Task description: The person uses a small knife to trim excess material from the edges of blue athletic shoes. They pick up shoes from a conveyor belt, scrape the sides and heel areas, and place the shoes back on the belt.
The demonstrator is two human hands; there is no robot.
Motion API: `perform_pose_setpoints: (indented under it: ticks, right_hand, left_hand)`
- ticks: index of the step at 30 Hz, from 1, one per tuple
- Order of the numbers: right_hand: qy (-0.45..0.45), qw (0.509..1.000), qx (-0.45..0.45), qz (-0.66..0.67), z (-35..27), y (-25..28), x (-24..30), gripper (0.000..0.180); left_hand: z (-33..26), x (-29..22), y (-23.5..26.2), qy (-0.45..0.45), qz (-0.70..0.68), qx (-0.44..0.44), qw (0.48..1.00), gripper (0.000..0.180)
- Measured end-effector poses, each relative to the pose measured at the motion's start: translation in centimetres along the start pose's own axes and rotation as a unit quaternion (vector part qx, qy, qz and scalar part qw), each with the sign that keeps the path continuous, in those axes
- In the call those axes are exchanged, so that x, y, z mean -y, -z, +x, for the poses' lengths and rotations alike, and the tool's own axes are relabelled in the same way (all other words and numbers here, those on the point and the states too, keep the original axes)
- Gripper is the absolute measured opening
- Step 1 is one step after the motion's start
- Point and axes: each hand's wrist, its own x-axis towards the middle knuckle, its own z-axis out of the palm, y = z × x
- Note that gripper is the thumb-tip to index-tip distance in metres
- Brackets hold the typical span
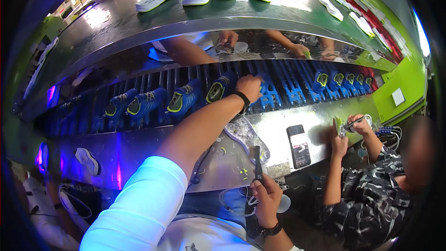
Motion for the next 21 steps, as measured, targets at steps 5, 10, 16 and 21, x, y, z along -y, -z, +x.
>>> perform_pose_setpoints:
  ticks: [5, 10, 16, 21]
  right_hand:
    - [0.029, 0.999, 0.021, -0.003, 0.8, 0.0, 0.1, 0.023]
    - [0.033, 0.999, 0.030, -0.005, 1.1, 0.2, 0.2, 0.024]
    - [0.042, 0.995, 0.085, -0.016, 0.8, -1.5, 0.3, 0.037]
    - [0.071, 0.994, 0.079, -0.038, -0.4, -3.2, 0.2, 0.034]
  left_hand:
    - [-1.3, 1.9, 2.5, -0.001, 0.009, -0.096, 0.995, 0.044]
    - [-4.3, 7.1, 13.3, 0.069, 0.158, 0.049, 0.984, 0.030]
    - [-10.4, 13.9, 15.5, 0.200, 0.151, 0.220, 0.943, 0.053]
    - [-14.8, 15.0, 13.7, 0.269, 0.071, 0.114, 0.954, 0.061]
